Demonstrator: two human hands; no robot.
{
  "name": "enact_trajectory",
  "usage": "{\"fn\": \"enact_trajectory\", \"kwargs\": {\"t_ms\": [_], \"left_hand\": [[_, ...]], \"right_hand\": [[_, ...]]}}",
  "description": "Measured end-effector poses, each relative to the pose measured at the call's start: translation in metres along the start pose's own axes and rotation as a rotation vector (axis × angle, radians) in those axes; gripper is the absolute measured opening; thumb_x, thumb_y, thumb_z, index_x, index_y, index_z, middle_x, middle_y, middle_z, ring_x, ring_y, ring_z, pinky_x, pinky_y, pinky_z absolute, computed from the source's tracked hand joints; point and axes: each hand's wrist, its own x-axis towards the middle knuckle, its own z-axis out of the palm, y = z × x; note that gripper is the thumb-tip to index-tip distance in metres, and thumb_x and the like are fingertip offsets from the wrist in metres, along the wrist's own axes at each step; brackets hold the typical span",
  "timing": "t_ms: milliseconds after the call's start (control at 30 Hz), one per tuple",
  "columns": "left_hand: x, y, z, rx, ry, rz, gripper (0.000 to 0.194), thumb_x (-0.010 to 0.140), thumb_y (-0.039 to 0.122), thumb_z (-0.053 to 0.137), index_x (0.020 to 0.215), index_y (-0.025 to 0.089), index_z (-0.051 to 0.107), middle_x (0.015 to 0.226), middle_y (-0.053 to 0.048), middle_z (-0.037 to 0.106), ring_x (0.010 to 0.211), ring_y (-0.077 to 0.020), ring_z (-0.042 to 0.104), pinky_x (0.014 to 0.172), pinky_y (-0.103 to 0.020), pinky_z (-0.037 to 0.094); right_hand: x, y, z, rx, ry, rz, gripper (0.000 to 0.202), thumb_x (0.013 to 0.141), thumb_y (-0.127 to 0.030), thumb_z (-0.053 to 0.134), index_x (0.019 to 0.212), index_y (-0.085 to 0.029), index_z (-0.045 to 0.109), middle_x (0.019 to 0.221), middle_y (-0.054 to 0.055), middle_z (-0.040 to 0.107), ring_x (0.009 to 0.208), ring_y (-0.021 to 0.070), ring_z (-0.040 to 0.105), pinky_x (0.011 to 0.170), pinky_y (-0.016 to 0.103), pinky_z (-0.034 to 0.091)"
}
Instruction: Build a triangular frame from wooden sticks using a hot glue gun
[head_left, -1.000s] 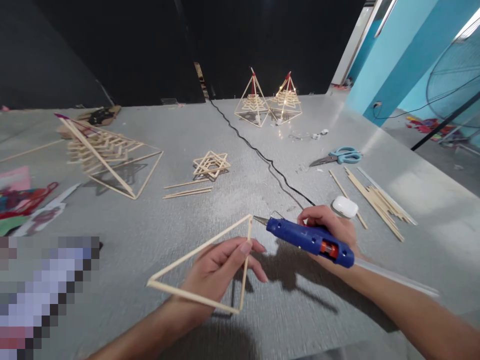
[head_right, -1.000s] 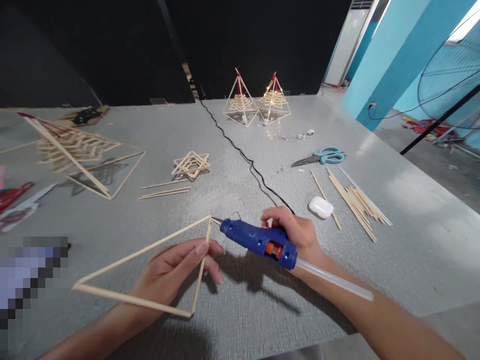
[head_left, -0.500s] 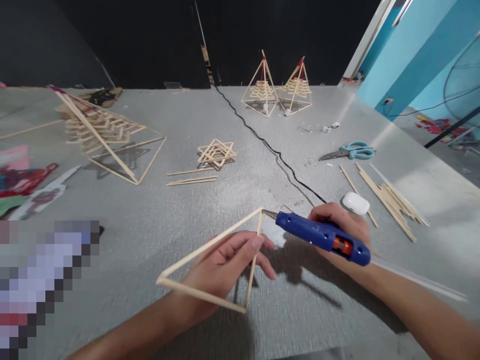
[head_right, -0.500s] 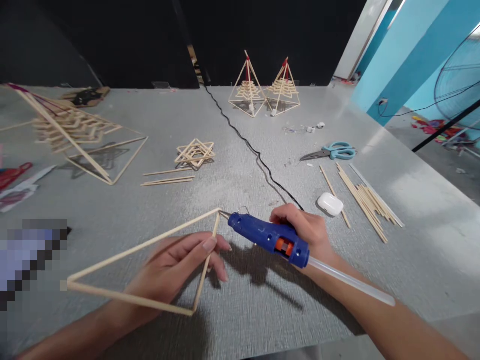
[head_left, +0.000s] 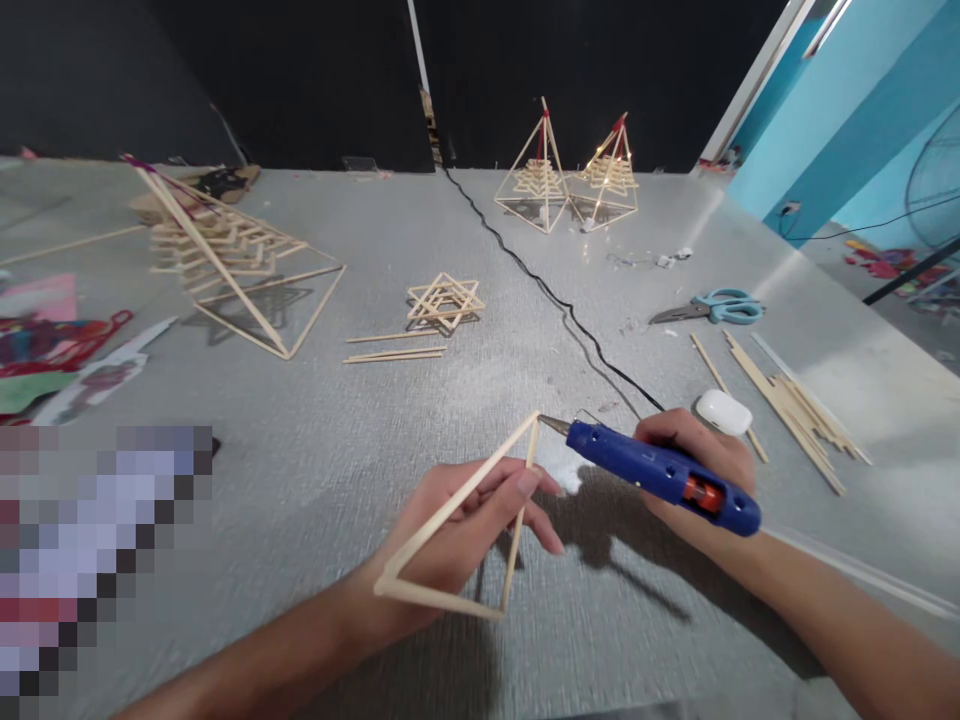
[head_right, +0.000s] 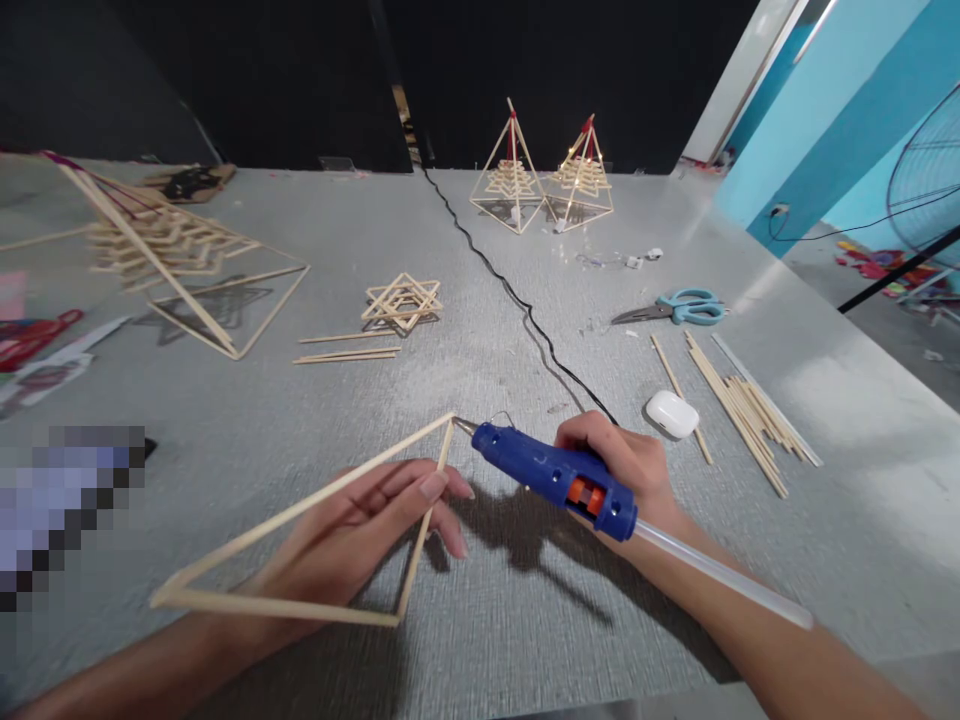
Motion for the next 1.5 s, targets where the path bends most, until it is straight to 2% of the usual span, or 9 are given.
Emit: {"fn": "enact_trajectory", "kwargs": {"t_ms": [133,400,633,800,1133,1333,1500], "left_hand": [[0.000,0.001,0.000,0.003,-0.010,-0.009,0.046,0.103,0.058,0.055,0.104,0.019,0.080,0.072,-0.007,0.082,0.065,-0.0199,0.067,0.063,-0.033,0.042],[0.000,-0.002,0.001,-0.020,0.007,0.012,0.043,0.102,0.055,0.057,0.102,0.019,0.081,0.071,-0.007,0.081,0.063,-0.0194,0.066,0.065,-0.032,0.044],[-0.001,-0.004,-0.001,0.008,-0.010,0.013,0.046,0.104,0.058,0.053,0.104,0.021,0.080,0.072,-0.005,0.082,0.064,-0.0188,0.064,0.068,-0.033,0.045],[-0.002,-0.005,-0.003,0.012,-0.029,-0.009,0.047,0.105,0.061,0.053,0.105,0.022,0.079,0.073,-0.003,0.082,0.066,-0.0186,0.064,0.071,-0.033,0.044],[-0.002,-0.009,-0.002,-0.005,-0.033,-0.019,0.044,0.107,0.060,0.052,0.107,0.024,0.077,0.072,0.001,0.080,0.073,-0.0180,0.067,0.085,-0.033,0.047],[-0.001,-0.005,0.000,-0.017,-0.011,-0.061,0.048,0.104,0.064,0.055,0.103,0.021,0.078,0.071,-0.003,0.080,0.067,-0.0182,0.062,0.071,-0.031,0.046],[0.001,-0.005,0.001,-0.114,-0.059,0.001,0.049,0.100,0.065,0.064,0.091,0.019,0.075,0.070,-0.005,0.079,0.063,-0.0163,0.061,0.064,-0.028,0.046]], "right_hand": [[-0.002,0.002,0.000,-0.013,-0.001,0.031,0.013,0.089,-0.029,0.070,0.100,-0.032,0.065,0.077,-0.001,0.069,0.060,0.0188,0.061,0.058,0.033,0.049],[-0.001,0.000,0.000,-0.008,0.006,0.003,0.014,0.088,-0.025,0.070,0.099,-0.032,0.064,0.076,-0.002,0.068,0.058,0.0176,0.059,0.057,0.032,0.047],[0.006,-0.001,-0.002,0.018,0.039,-0.086,0.020,0.086,-0.017,0.063,0.100,-0.031,0.063,0.075,-0.005,0.068,0.056,0.0150,0.058,0.055,0.029,0.042],[0.004,-0.003,-0.005,-0.034,0.041,-0.012,0.021,0.086,-0.016,0.065,0.101,-0.031,0.065,0.077,-0.003,0.069,0.061,0.0169,0.062,0.060,0.031,0.046],[0.010,-0.006,-0.004,-0.050,0.054,-0.164,0.019,0.089,-0.013,0.060,0.102,-0.028,0.061,0.077,-0.005,0.070,0.058,0.0127,0.061,0.056,0.025,0.044],[0.008,-0.005,-0.004,-0.063,0.009,-0.165,0.020,0.091,-0.013,0.060,0.104,-0.028,0.059,0.080,-0.005,0.071,0.060,0.0124,0.064,0.058,0.024,0.046],[0.004,0.001,0.001,-0.002,0.000,-0.192,0.017,0.097,-0.020,0.060,0.112,-0.028,0.061,0.085,-0.003,0.073,0.063,0.0132,0.066,0.060,0.025,0.047]]}}
